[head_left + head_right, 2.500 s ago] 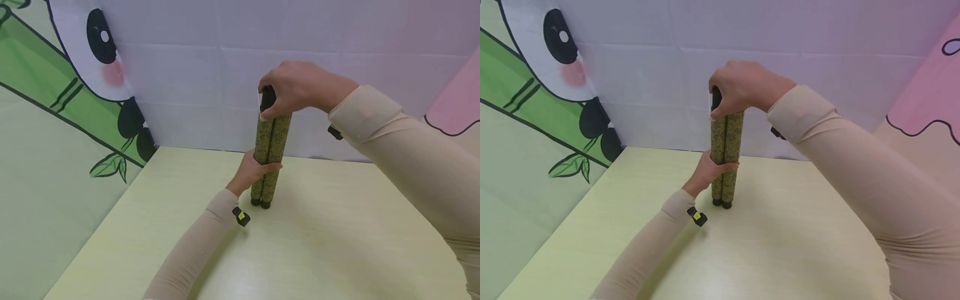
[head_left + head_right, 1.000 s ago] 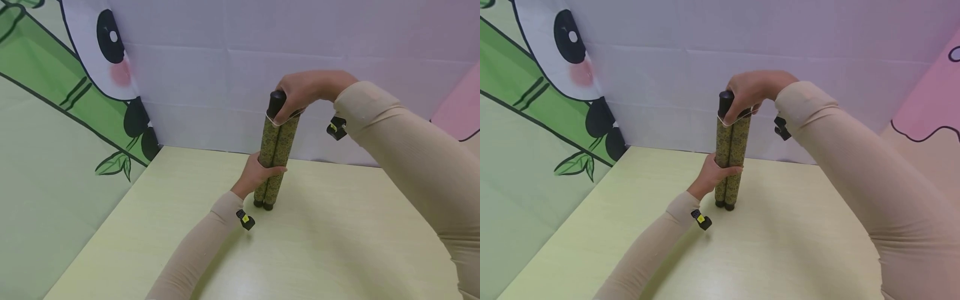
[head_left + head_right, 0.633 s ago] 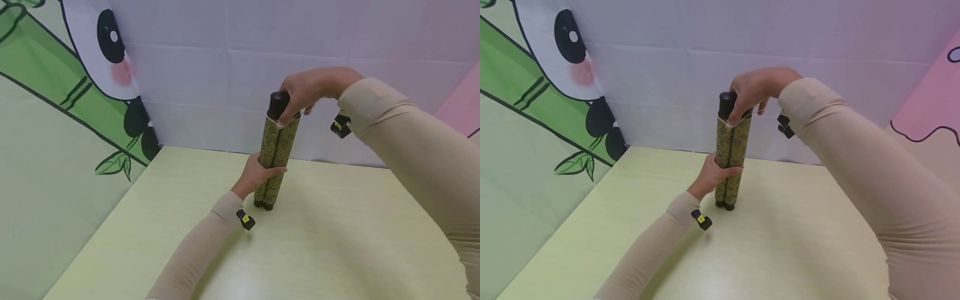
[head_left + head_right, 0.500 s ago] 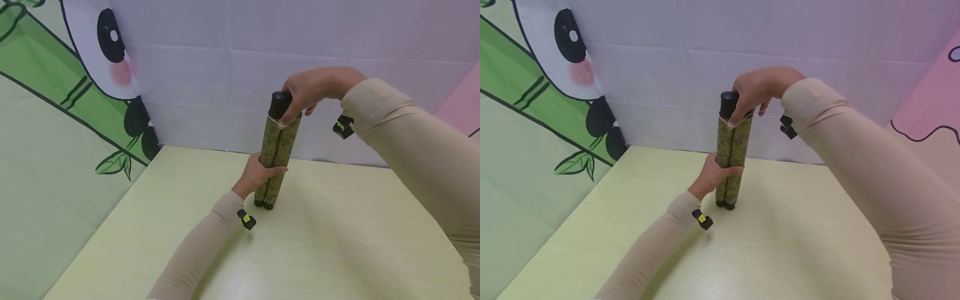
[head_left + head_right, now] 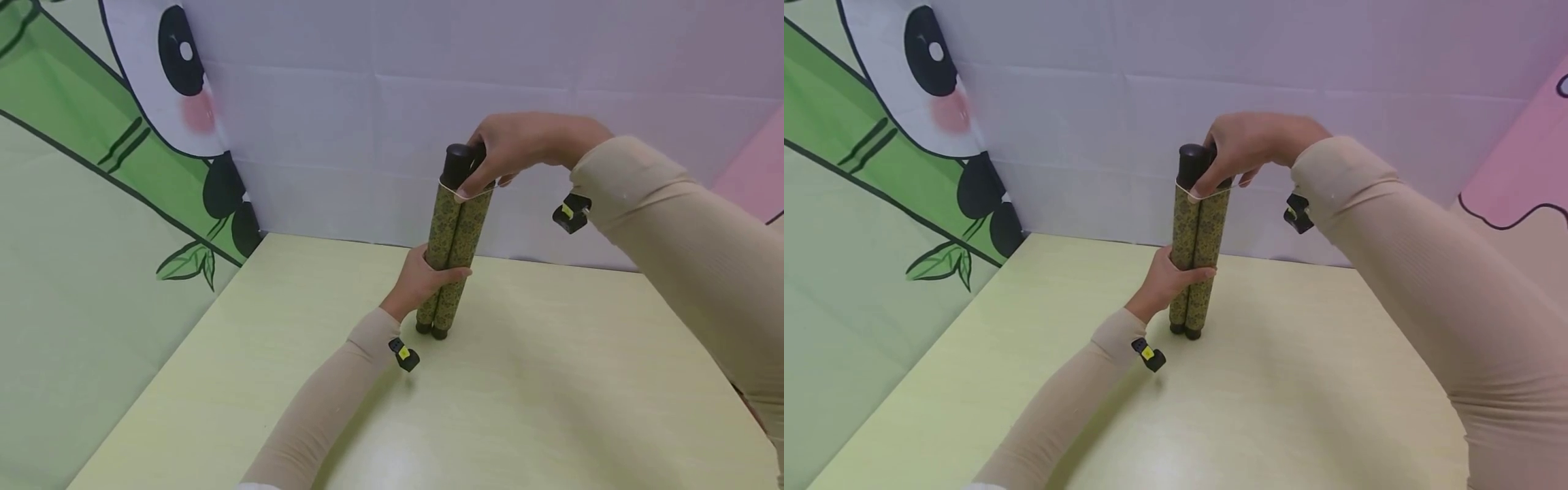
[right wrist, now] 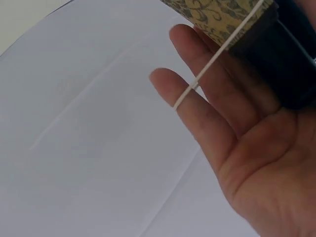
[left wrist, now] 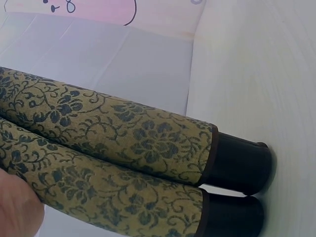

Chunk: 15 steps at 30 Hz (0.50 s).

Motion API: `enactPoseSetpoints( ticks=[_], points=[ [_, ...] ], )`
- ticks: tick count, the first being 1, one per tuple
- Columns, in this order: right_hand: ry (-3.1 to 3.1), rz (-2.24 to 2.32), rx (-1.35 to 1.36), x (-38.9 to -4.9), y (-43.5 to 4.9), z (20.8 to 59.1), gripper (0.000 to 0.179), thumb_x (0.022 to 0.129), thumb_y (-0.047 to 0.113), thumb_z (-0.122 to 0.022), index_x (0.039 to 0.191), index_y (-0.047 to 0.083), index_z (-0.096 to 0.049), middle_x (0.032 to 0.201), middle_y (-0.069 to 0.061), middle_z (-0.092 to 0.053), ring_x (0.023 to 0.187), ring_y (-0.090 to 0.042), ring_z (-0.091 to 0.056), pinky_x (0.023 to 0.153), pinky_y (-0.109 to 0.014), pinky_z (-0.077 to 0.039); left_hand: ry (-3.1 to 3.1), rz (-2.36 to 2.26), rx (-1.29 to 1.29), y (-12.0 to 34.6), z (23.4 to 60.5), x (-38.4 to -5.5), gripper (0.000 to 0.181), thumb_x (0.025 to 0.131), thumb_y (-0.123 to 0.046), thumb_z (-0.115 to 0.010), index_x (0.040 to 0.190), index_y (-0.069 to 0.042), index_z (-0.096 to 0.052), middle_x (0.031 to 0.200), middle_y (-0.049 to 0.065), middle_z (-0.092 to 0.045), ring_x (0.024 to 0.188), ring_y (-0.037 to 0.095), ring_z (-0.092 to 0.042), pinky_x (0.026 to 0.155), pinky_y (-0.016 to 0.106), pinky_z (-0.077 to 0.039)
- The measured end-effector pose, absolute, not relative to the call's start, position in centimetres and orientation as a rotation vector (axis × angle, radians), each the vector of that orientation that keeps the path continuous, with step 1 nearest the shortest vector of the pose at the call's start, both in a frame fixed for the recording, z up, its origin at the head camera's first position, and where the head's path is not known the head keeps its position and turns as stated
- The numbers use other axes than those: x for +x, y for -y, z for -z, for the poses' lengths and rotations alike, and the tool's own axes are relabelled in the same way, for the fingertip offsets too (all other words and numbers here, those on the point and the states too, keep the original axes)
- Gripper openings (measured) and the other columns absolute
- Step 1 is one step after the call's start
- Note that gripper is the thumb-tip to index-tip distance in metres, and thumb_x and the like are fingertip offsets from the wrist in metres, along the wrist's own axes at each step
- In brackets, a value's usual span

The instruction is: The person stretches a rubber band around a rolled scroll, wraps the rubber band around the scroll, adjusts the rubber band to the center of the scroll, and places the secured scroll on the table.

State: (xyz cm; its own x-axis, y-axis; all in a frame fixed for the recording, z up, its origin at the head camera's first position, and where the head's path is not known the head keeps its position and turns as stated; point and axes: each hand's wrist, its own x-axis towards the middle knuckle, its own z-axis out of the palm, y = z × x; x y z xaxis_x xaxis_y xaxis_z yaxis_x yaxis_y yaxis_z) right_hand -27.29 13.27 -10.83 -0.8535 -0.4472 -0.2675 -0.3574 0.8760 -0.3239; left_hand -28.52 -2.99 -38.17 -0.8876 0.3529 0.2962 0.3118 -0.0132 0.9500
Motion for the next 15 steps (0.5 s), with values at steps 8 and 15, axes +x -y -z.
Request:
enactPoseSetpoints(
  ticks=[8,15],
  points=[
    [-2.762,0.524,-0.595,-27.8,-14.4,12.2,0.079,0.080,0.055,-0.082,0.136,0.005,-0.059,0.116,-0.013,-0.067,0.102,-0.027,-0.060,0.092,-0.046,-0.048,-2.198,-2.098,0.729,3.2,38.2,-28.4,0.046,0.084,-0.028,-0.085,0.120,-0.008,-0.065,0.114,0.006,-0.069,0.102,0.021,-0.067,0.089,0.038,-0.055],
    [-2.723,0.884,-0.634,-27.9,-14.9,14.3,0.059,0.083,0.041,-0.085,0.124,0.004,-0.064,0.113,-0.014,-0.064,0.100,-0.029,-0.057,0.091,-0.043,-0.045,-2.189,-2.106,0.712,3.4,38.2,-28.4,0.048,0.084,-0.028,-0.085,0.122,-0.008,-0.064,0.114,0.006,-0.069,0.102,0.021,-0.067,0.089,0.038,-0.056]
  ],
)
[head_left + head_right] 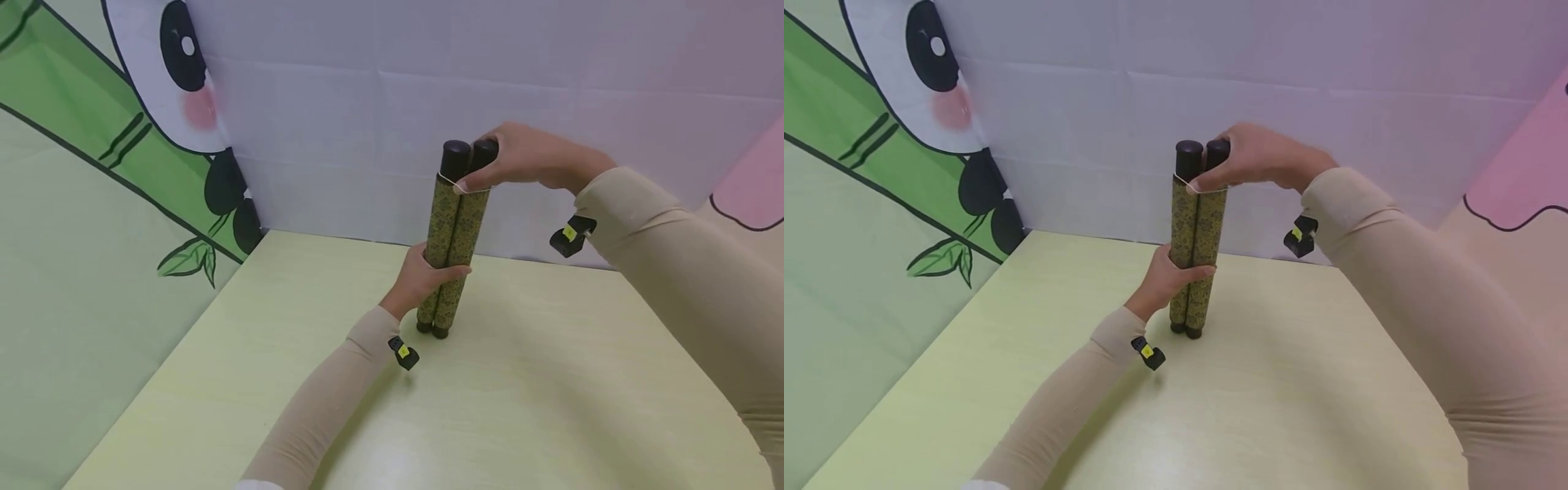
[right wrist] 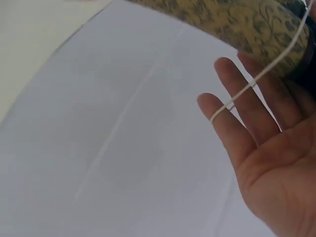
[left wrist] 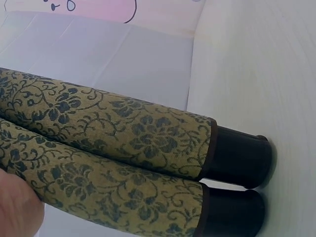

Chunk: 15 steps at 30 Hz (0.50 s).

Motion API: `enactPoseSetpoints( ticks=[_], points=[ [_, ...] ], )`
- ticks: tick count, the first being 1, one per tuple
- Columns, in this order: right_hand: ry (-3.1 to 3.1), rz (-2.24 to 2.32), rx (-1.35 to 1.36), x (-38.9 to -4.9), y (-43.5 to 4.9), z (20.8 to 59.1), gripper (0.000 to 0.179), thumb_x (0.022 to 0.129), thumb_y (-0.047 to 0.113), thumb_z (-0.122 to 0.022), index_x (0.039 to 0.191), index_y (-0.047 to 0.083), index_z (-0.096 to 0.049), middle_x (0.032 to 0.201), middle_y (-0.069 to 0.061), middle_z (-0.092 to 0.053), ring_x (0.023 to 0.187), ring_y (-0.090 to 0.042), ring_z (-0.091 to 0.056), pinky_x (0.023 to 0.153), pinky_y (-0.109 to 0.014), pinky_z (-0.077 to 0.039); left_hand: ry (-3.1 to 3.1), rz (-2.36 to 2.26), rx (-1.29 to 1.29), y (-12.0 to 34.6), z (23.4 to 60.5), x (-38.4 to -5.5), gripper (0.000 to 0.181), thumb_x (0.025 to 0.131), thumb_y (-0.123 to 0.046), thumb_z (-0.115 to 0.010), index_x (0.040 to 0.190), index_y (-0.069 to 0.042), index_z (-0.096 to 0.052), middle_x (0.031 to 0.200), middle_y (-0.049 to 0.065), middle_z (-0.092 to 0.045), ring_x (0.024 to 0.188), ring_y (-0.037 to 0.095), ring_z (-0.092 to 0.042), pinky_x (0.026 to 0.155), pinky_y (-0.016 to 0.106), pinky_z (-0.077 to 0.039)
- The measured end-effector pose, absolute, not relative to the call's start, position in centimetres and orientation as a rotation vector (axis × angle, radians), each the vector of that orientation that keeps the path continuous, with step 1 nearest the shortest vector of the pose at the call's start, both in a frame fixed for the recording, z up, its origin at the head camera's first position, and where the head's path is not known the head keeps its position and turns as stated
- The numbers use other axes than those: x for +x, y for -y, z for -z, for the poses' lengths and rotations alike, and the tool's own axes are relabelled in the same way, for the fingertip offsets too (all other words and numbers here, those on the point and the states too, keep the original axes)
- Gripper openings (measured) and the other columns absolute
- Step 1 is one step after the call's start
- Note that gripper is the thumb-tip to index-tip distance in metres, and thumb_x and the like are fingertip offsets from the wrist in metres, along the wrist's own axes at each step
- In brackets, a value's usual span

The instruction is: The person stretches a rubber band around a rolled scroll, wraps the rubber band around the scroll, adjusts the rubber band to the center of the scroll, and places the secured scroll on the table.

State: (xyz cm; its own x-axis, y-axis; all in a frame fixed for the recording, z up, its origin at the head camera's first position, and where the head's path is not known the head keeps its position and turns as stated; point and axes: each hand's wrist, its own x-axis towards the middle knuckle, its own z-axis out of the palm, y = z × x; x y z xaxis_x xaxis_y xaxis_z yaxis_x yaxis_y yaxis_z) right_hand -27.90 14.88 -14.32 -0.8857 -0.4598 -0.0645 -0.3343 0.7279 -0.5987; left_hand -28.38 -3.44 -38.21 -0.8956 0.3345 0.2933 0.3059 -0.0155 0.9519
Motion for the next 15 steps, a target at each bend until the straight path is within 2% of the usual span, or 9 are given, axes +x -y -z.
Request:
enactPoseSetpoints(
  ticks=[5,11,15],
  points=[
    [-2.543,1.269,-0.656,-27.9,-14.2,16.0,0.052,0.086,0.025,-0.082,0.126,0.001,-0.061,0.119,-0.013,-0.060,0.107,-0.026,-0.053,0.097,-0.042,-0.043,-2.188,-2.128,0.708,3.6,37.9,-28.1,0.048,0.084,-0.028,-0.085,0.123,-0.008,-0.063,0.115,0.006,-0.069,0.103,0.022,-0.067,0.090,0.039,-0.056],
    [-2.284,1.565,-0.701,-27.9,-13.5,18.5,0.064,0.090,0.010,-0.074,0.146,0.004,-0.045,0.142,-0.011,-0.051,0.129,-0.022,-0.050,0.114,-0.043,-0.034,-2.149,-2.155,0.708,3.6,38.0,-27.8,0.050,0.086,-0.027,-0.084,0.126,-0.009,-0.061,0.117,0.007,-0.068,0.105,0.022,-0.066,0.090,0.039,-0.055],
    [-2.241,1.609,-0.725,-27.8,-13.1,18.7,0.060,0.092,0.013,-0.073,0.147,0.007,-0.048,0.145,-0.008,-0.055,0.136,-0.019,-0.048,0.115,-0.045,-0.031,-2.138,-2.163,0.705,3.4,37.9,-27.7,0.049,0.087,-0.024,-0.083,0.127,-0.008,-0.061,0.117,0.007,-0.067,0.104,0.022,-0.066,0.090,0.038,-0.055]
  ],
)
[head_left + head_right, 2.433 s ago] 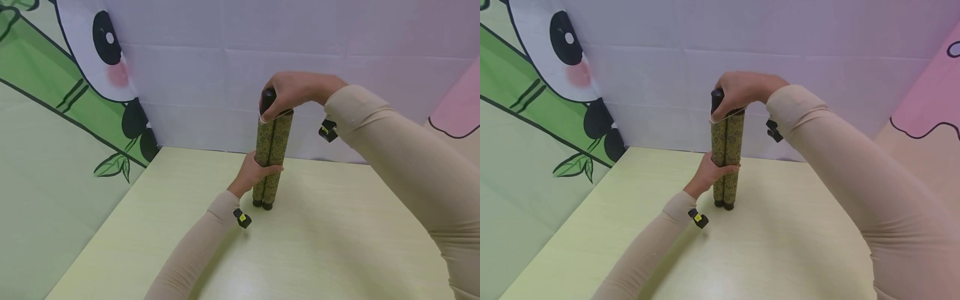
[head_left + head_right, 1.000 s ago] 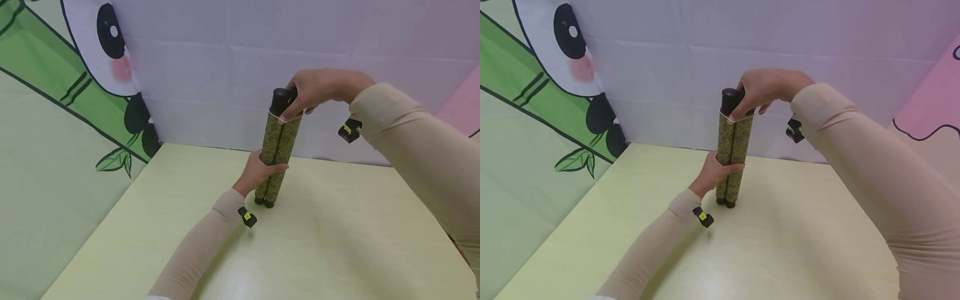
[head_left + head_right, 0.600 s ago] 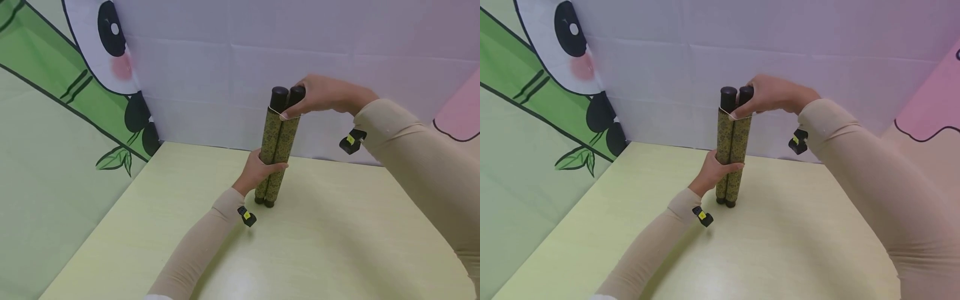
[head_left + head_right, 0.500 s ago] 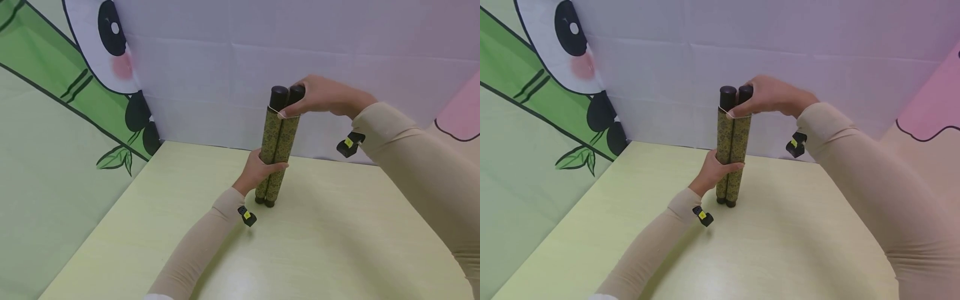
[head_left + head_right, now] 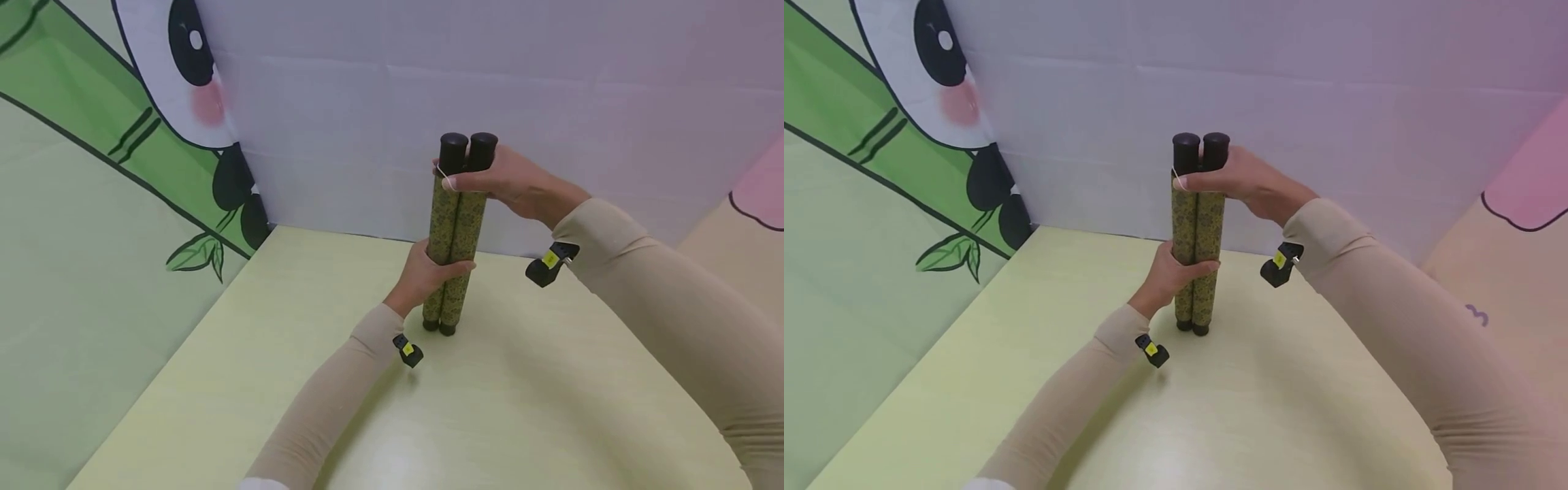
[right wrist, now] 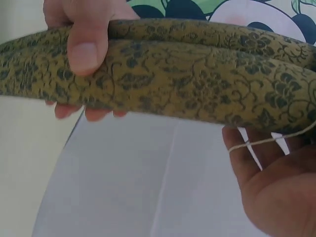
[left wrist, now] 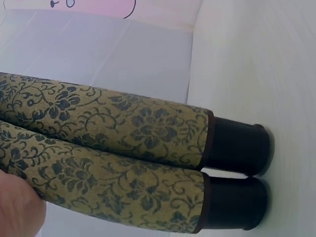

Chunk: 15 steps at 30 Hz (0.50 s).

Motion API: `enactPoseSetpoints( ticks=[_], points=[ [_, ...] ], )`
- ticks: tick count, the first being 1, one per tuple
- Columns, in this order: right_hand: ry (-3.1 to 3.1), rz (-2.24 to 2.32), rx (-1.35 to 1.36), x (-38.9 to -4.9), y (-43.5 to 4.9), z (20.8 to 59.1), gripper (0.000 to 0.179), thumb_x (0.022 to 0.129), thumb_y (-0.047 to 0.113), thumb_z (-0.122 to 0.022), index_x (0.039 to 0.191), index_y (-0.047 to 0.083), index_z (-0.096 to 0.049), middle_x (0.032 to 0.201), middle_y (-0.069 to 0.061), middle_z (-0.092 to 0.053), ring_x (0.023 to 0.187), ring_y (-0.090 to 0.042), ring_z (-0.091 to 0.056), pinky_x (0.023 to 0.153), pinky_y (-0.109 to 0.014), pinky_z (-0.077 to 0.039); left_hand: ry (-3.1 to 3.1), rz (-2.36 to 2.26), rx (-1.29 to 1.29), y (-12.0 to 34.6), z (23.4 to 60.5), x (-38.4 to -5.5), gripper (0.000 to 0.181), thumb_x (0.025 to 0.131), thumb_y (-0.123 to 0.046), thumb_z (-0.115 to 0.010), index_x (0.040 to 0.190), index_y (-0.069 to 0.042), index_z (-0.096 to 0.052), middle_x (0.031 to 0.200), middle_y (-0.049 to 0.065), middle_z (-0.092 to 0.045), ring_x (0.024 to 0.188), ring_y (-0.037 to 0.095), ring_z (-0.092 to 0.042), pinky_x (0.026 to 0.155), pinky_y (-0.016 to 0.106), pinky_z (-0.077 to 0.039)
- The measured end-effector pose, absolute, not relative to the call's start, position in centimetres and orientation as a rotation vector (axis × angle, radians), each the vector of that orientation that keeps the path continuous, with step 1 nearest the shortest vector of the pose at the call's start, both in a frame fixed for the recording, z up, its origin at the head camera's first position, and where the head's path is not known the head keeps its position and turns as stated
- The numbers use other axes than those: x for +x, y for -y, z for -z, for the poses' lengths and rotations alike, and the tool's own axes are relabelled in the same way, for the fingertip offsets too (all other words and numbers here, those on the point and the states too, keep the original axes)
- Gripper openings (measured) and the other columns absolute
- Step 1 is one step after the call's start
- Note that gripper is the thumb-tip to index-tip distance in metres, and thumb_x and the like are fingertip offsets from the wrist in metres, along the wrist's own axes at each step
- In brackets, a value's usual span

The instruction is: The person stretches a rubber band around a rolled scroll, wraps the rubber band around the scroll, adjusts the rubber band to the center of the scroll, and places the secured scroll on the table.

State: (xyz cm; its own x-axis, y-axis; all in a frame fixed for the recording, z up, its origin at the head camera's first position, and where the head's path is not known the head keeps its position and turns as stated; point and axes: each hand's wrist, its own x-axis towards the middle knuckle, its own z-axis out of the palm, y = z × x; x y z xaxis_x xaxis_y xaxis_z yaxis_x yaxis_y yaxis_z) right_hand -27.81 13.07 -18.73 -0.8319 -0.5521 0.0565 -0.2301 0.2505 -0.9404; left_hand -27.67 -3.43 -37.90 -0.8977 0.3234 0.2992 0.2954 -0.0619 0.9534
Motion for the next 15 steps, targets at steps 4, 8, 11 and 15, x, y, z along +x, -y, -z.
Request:
enactPoseSetpoints(
  ticks=[4,8,11,15],
  points=[
    [-2.289,1.591,-0.627,-27.6,-12.4,18.2,0.054,0.092,0.022,-0.076,0.140,0.008,-0.056,0.140,-0.005,-0.060,0.135,-0.016,-0.048,0.114,-0.047,-0.031,-2.175,-2.159,0.693,3.3,37.6,-27.8,0.049,0.086,-0.025,-0.084,0.126,-0.009,-0.061,0.116,0.006,-0.068,0.104,0.021,-0.066,0.089,0.038,-0.056],
    [-2.351,1.559,-0.465,-27.1,-11.5,17.7,0.055,0.088,0.029,-0.081,0.135,0.012,-0.059,0.137,-0.003,-0.058,0.132,-0.018,-0.048,0.114,-0.046,-0.033,-2.204,-2.155,0.653,3.4,37.3,-27.7,0.050,0.085,-0.026,-0.085,0.125,-0.009,-0.061,0.115,0.005,-0.068,0.103,0.020,-0.066,0.088,0.038,-0.055],
    [-2.373,1.532,-0.412,-26.9,-10.9,17.5,0.055,0.085,0.030,-0.084,0.132,0.012,-0.061,0.137,-0.005,-0.056,0.129,-0.020,-0.048,0.113,-0.045,-0.035,-2.184,-2.172,0.619,3.6,37.2,-27.4,0.050,0.085,-0.024,-0.085,0.125,-0.009,-0.060,0.115,0.006,-0.067,0.102,0.021,-0.067,0.089,0.038,-0.056],
    [-2.419,1.459,-0.441,-26.8,-10.8,17.8,0.056,0.086,0.025,-0.083,0.133,0.008,-0.058,0.139,-0.008,-0.052,0.130,-0.023,-0.047,0.112,-0.048,-0.036,-2.166,-2.174,0.605,3.8,37.3,-27.2,0.051,0.085,-0.024,-0.084,0.126,-0.008,-0.059,0.116,0.006,-0.067,0.103,0.022,-0.067,0.089,0.038,-0.056]
  ],
)
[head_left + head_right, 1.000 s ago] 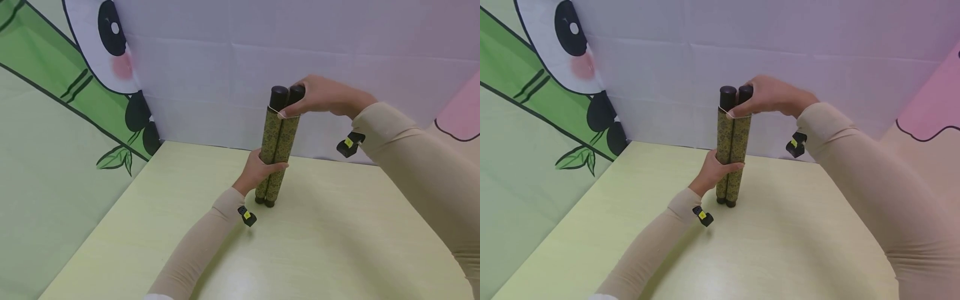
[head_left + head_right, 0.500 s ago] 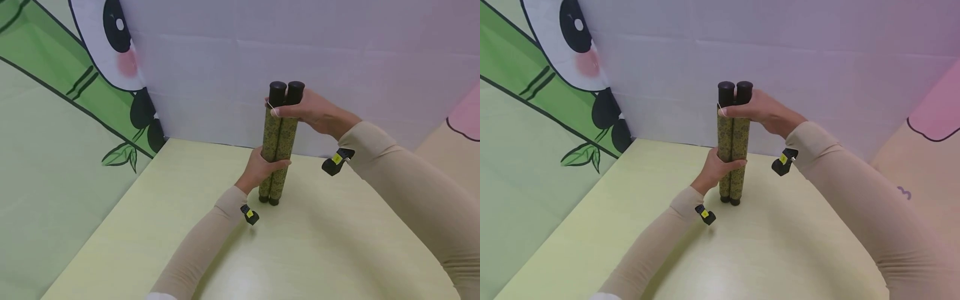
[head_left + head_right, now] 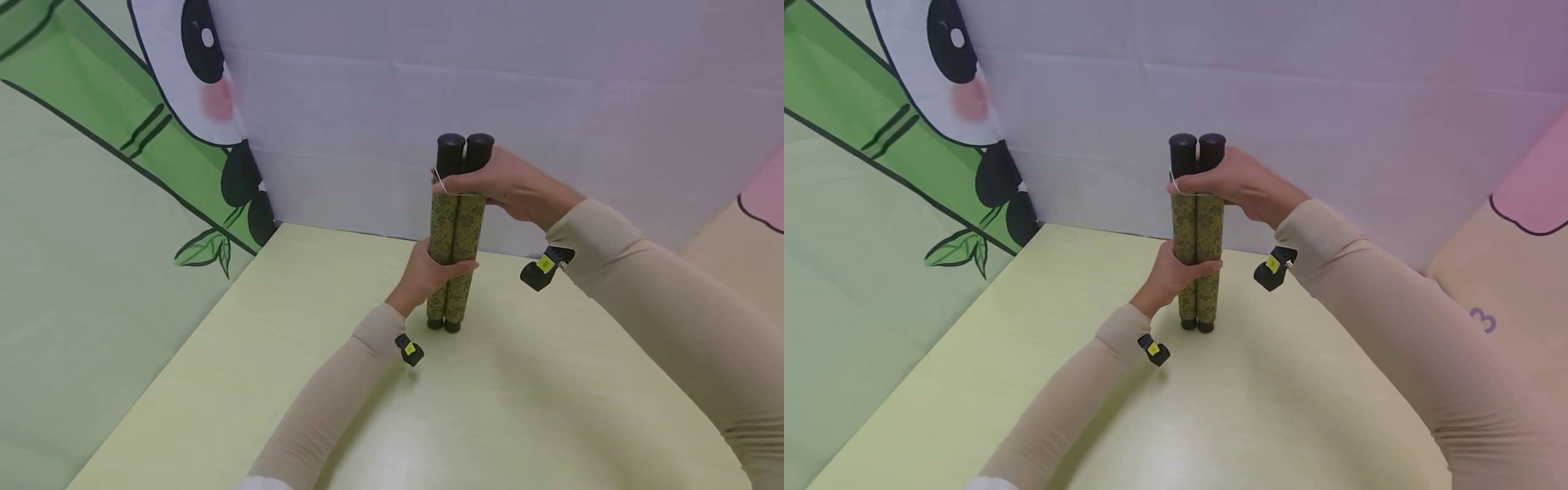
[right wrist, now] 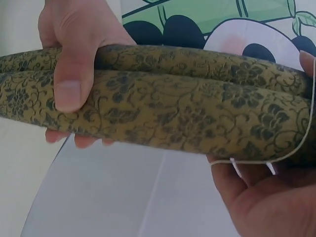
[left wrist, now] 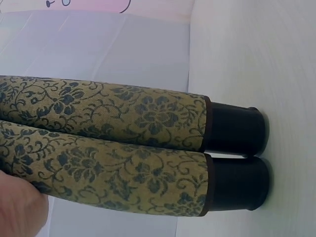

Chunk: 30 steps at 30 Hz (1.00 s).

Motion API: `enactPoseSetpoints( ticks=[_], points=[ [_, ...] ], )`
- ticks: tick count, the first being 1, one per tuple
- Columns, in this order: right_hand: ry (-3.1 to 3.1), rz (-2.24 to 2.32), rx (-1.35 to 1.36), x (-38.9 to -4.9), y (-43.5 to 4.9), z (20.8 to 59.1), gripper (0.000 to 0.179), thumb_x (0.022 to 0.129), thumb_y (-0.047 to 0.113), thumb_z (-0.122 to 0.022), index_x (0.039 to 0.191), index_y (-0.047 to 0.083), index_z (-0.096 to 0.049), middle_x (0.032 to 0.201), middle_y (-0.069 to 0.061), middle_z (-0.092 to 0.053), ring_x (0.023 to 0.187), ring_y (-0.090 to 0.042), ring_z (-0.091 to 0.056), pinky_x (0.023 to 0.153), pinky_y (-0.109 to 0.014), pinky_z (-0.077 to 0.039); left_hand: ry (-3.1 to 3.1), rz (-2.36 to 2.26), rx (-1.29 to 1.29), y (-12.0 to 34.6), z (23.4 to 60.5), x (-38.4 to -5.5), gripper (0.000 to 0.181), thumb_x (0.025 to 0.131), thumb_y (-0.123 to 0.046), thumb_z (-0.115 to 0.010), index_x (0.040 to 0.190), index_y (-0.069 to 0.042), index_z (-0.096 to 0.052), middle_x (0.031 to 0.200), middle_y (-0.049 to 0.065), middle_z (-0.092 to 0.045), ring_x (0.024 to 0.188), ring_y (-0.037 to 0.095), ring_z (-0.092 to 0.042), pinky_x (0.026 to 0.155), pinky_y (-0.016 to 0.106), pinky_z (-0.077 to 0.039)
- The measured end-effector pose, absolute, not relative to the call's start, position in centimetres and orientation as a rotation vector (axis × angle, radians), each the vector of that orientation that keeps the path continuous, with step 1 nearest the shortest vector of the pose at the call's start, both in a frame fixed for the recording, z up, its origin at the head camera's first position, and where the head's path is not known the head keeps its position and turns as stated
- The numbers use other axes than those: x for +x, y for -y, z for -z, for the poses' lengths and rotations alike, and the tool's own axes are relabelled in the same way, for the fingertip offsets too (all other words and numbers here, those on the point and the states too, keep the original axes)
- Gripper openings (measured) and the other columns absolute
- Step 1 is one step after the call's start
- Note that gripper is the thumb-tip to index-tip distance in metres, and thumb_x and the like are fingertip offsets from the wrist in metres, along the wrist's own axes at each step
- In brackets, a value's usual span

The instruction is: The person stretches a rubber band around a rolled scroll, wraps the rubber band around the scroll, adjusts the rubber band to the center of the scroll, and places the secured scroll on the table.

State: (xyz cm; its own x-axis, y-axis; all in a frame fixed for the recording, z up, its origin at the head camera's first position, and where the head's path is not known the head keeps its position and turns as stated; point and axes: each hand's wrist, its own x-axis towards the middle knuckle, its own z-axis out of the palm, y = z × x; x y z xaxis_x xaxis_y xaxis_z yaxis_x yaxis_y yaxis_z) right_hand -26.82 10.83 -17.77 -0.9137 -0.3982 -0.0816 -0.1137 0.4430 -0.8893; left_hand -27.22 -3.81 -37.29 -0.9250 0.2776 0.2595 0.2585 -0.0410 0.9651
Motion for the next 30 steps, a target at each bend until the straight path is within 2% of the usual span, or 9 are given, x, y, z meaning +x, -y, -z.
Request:
enactPoseSetpoints(
  ticks=[7,15,20,25,30],
  points=[
    [-2.485,1.342,-0.484,-27.0,-12.0,18.8,0.060,0.084,0.021,-0.084,0.135,0.008,-0.056,0.144,-0.010,-0.046,0.134,-0.027,-0.044,0.108,-0.054,-0.040,-2.140,-2.172,0.623,3.6,38.0,-27.4,0.049,0.085,-0.021,-0.084,0.126,-0.009,-0.060,0.117,0.005,-0.068,0.102,0.021,-0.067,0.089,0.038,-0.056],
    [-2.485,1.345,-0.549,-26.7,-12.8,19.1,0.060,0.086,0.022,-0.083,0.136,0.008,-0.056,0.140,-0.010,-0.051,0.135,-0.026,-0.044,0.109,-0.054,-0.037,-2.140,-2.158,0.685,3.3,37.9,-27.1,0.050,0.086,-0.021,-0.084,0.127,-0.008,-0.059,0.117,0.006,-0.067,0.102,0.021,-0.067,0.089,0.037,-0.056],
    [-2.546,1.193,-0.610,-26.4,-13.4,18.7,0.064,0.085,0.026,-0.084,0.138,0.008,-0.053,0.136,-0.010,-0.057,0.133,-0.027,-0.047,0.111,-0.056,-0.036,-2.123,-2.168,0.679,3.5,37.7,-27.0,0.049,0.086,-0.022,-0.083,0.126,-0.007,-0.059,0.116,0.008,-0.068,0.101,0.022,-0.068,0.088,0.038,-0.056],
    [-2.704,0.828,-0.683,-26.0,-14.1,17.8,0.082,0.085,0.036,-0.084,0.150,0.014,-0.040,0.146,-0.010,-0.053,0.140,-0.031,-0.044,0.111,-0.058,-0.036,-2.109,-2.176,0.687,3.9,37.7,-27.2,0.049,0.086,-0.022,-0.083,0.127,-0.008,-0.060,0.116,0.008,-0.068,0.101,0.023,-0.068,0.089,0.038,-0.056],
    [-2.879,0.438,-0.757,-25.3,-14.1,17.2,0.101,0.084,0.040,-0.083,0.159,0.016,-0.020,0.155,-0.019,-0.042,0.139,-0.041,-0.044,0.109,-0.061,-0.036,-2.096,-2.193,0.688,4.5,37.6,-27.3,0.050,0.087,-0.021,-0.082,0.130,-0.010,-0.059,0.118,0.008,-0.067,0.103,0.024,-0.067,0.091,0.040,-0.055]
  ],
)
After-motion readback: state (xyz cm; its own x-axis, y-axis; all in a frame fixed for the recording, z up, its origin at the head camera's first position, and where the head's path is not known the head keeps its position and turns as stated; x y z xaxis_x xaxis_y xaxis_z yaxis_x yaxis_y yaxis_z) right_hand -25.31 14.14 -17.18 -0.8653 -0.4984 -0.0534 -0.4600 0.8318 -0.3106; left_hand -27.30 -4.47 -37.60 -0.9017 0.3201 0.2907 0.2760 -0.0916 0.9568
